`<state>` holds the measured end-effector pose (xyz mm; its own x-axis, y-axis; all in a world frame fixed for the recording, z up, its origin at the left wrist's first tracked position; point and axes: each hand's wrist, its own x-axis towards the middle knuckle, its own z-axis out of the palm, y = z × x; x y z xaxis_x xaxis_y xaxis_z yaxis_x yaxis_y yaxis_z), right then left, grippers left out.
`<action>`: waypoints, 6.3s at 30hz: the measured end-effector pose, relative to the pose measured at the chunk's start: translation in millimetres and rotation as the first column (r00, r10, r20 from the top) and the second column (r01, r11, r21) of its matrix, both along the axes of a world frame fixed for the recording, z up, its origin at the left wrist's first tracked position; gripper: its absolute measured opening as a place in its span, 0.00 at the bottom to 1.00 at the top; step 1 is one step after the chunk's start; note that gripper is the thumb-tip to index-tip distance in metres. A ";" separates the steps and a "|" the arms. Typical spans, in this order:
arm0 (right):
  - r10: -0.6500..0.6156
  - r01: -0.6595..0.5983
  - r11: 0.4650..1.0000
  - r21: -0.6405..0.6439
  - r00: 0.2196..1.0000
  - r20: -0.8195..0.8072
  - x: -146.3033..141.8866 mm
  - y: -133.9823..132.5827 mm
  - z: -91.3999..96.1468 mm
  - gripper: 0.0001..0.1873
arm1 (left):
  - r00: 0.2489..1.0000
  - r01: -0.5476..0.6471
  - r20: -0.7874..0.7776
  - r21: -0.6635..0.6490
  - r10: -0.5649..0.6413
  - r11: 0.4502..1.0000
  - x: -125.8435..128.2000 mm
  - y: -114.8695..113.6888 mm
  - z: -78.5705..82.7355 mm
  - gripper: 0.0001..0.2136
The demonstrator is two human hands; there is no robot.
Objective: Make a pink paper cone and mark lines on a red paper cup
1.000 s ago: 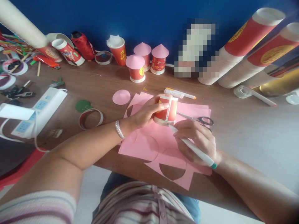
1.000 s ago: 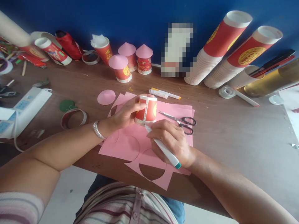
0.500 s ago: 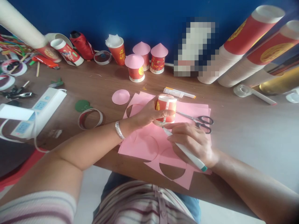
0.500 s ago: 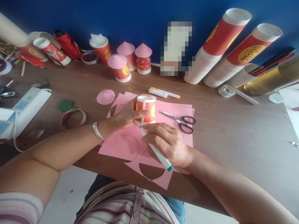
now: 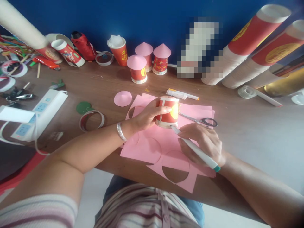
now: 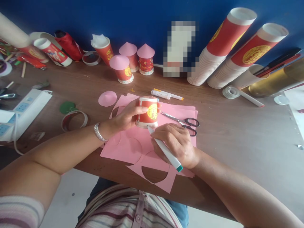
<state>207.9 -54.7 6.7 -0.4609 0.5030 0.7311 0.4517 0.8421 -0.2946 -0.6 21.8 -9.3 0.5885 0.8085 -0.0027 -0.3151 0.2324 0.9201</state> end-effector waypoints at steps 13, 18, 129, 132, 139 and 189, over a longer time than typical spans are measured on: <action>0.096 -0.095 0.995 -0.040 0.995 0.022 -0.5 -0.7 0.0 0.19 | 0.995 -0.012 -0.094 0.009 0.013 1.000 0.4 -2.0 5.1 0.21; 0.052 -0.052 0.999 -0.008 0.999 -0.001 -0.3 -2.0 0.2 0.15 | 0.998 0.005 -0.055 0.001 -0.005 1.000 -0.1 -1.9 6.7 0.19; 0.024 -0.027 0.999 0.027 0.996 0.088 0.3 -2.1 1.8 0.14 | 0.995 -0.004 -0.099 0.046 0.008 0.999 -0.1 -1.9 -1.7 0.19; 0.026 -0.030 0.999 0.031 0.995 0.094 0.3 -1.7 0.6 0.15 | 0.997 0.023 -0.072 0.018 -0.021 1.000 0.4 -1.8 -2.1 0.19; 0.032 -0.036 0.998 0.044 0.995 0.095 0.1 -1.4 0.3 0.14 | 0.997 0.037 -0.071 0.017 -0.036 0.999 -0.3 -2.2 -1.1 0.18; 0.028 -0.034 0.998 0.048 0.993 0.112 0.1 0.4 1.8 0.14 | 0.996 0.080 -0.035 -0.004 -0.080 0.997 -1.1 -1.8 -7.8 0.19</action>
